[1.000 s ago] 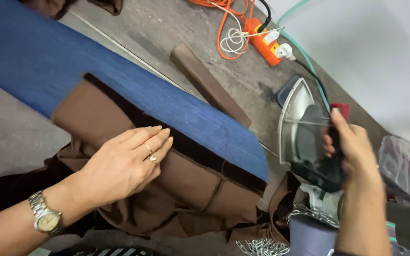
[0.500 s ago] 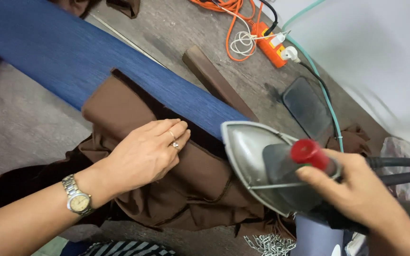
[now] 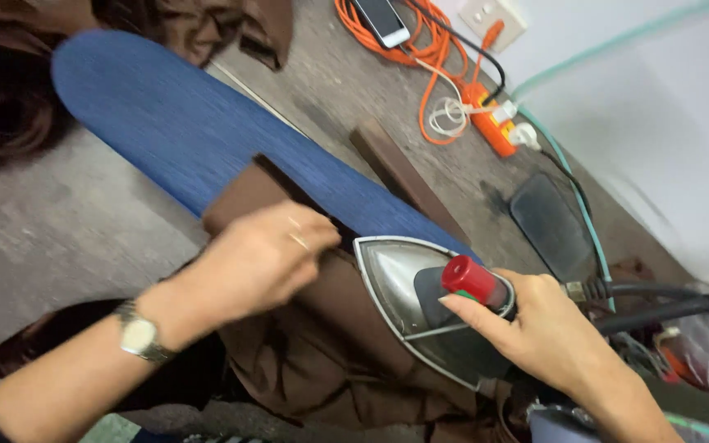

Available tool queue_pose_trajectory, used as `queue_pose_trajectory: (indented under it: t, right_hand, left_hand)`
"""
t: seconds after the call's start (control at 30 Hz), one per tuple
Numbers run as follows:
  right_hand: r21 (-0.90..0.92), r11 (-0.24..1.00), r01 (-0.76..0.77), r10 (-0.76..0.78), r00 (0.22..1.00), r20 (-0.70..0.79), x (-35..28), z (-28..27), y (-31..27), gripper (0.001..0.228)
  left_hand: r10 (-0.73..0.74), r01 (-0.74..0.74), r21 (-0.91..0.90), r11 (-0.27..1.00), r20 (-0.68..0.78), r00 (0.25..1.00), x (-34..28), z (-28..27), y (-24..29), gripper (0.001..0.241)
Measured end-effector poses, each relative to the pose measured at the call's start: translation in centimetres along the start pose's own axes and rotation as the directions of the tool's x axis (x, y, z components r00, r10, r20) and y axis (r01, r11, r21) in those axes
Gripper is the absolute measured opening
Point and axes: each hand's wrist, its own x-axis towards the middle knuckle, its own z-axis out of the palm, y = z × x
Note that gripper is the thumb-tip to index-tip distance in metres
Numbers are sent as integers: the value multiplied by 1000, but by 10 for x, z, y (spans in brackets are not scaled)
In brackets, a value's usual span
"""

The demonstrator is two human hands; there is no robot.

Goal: The person irons a brown garment on a blue ironing board. They repeatedly adjust the fabric, use a steam iron to press seams and edges, and reposition the garment to reach different sections.

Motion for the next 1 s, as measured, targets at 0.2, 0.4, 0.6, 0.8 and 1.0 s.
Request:
queue_pose_trajectory:
  t: [0.2, 0.4, 0.6, 0.8, 1.0]
  right_hand:
    - [62, 996, -71, 65, 994, 91, 7, -10, -21, 40]
    - [67, 994, -90, 82, 990, 112, 6, -7, -10, 44]
    - [100, 983, -154, 142, 983, 119, 0, -9, 7, 44]
    - [108, 986, -123, 112, 988, 104, 1, -1, 22, 43]
    - [121, 987, -107, 99, 993, 70, 4, 3, 31, 48]
  left_hand:
    - [-6, -17, 329, 944, 70, 998, 5, -78, -44, 13]
    - [163, -320, 379, 868, 391, 906, 22, -68, -91, 26]
    - [126, -301, 392, 869, 413, 902, 32, -69, -97, 13]
    - [-36, 34, 14, 999, 541, 840, 53, -80, -92, 27]
    - [-190, 187, 72, 980, 639, 745, 64, -83, -84, 33]
